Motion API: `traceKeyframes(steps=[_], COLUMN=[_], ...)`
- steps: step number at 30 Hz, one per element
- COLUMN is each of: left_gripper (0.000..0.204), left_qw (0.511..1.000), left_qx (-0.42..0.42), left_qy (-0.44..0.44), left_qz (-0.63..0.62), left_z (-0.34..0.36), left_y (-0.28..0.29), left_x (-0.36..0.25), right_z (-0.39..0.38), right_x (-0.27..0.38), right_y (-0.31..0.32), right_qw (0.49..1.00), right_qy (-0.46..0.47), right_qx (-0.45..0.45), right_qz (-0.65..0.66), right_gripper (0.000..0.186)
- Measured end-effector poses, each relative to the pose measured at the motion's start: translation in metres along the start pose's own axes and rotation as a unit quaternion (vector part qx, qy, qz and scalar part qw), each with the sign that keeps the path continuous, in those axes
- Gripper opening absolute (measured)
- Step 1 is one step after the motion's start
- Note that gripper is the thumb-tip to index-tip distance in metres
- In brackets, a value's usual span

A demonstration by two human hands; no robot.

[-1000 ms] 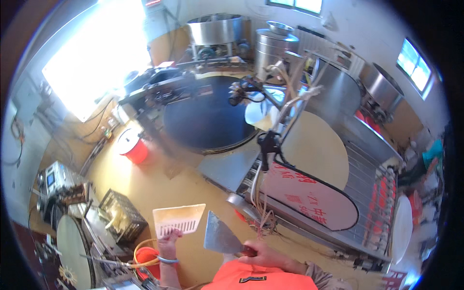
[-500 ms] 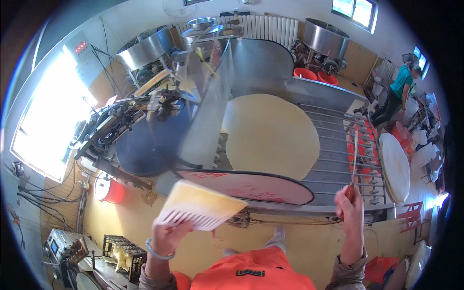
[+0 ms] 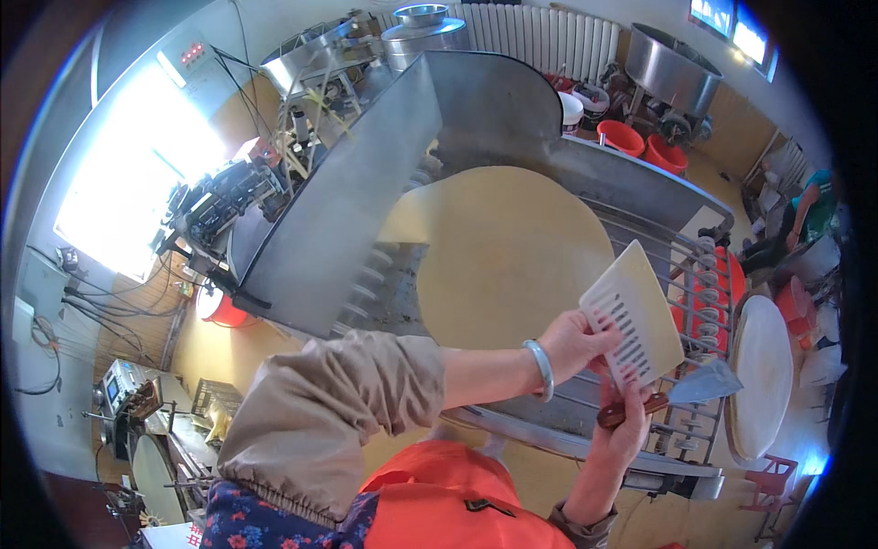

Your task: The person operates a large rotating griddle to make thin dough sheets. They pour batter onto the hot surface, spread it with a spatula, and remove the cooked sheet with a slotted scraper, placing it into a basket. The person also stirs batter in a bucket and interacts with the machine's control panel.

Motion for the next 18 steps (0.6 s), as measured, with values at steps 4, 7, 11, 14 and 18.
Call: traceKeyframes(steps=[4,7,11,14,18], left_gripper=[0.028,0.057,0.051,0.05,0.049], left_qw=[0.925,0.687,0.52,0.528,0.581], left_qx=[0.264,0.091,-0.197,-0.284,-0.319], left_qy=[0.173,0.253,0.33,0.337,0.317], left_qz=[0.211,0.675,0.763,0.725,0.679], left_z=[0.051,0.089,0.088,0.061,0.02], left_y=[0.06,0.222,0.424,0.538,0.602], left_x=[0.005,-0.048,-0.045,0.015,0.092], right_z=[0.029,0.017,0.001,-0.014,-0.012], right_x=[0.015,0.024,0.017,0.001,-0.021], right_y=[0.041,0.063,0.076,0.078,0.084], right_qw=[0.991,0.979,0.963,0.954,0.955], right_qy=[0.038,0.057,0.052,0.015,-0.018], right_qx=[-0.126,-0.174,-0.226,-0.258,-0.253], right_qz=[-0.041,-0.085,-0.135,-0.151,-0.152], right_gripper=[0.019,0.019,0.024,0.027,0.028])
Point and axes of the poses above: each hand's wrist, its own z-axis towards the middle knuckle, its own y-axis out of the back of the hand, x = y × z, the point moved 3 cm from there along z, towards the middle knuckle, and after that the axes turned 12 degrees about x, right-handed, at the moved point
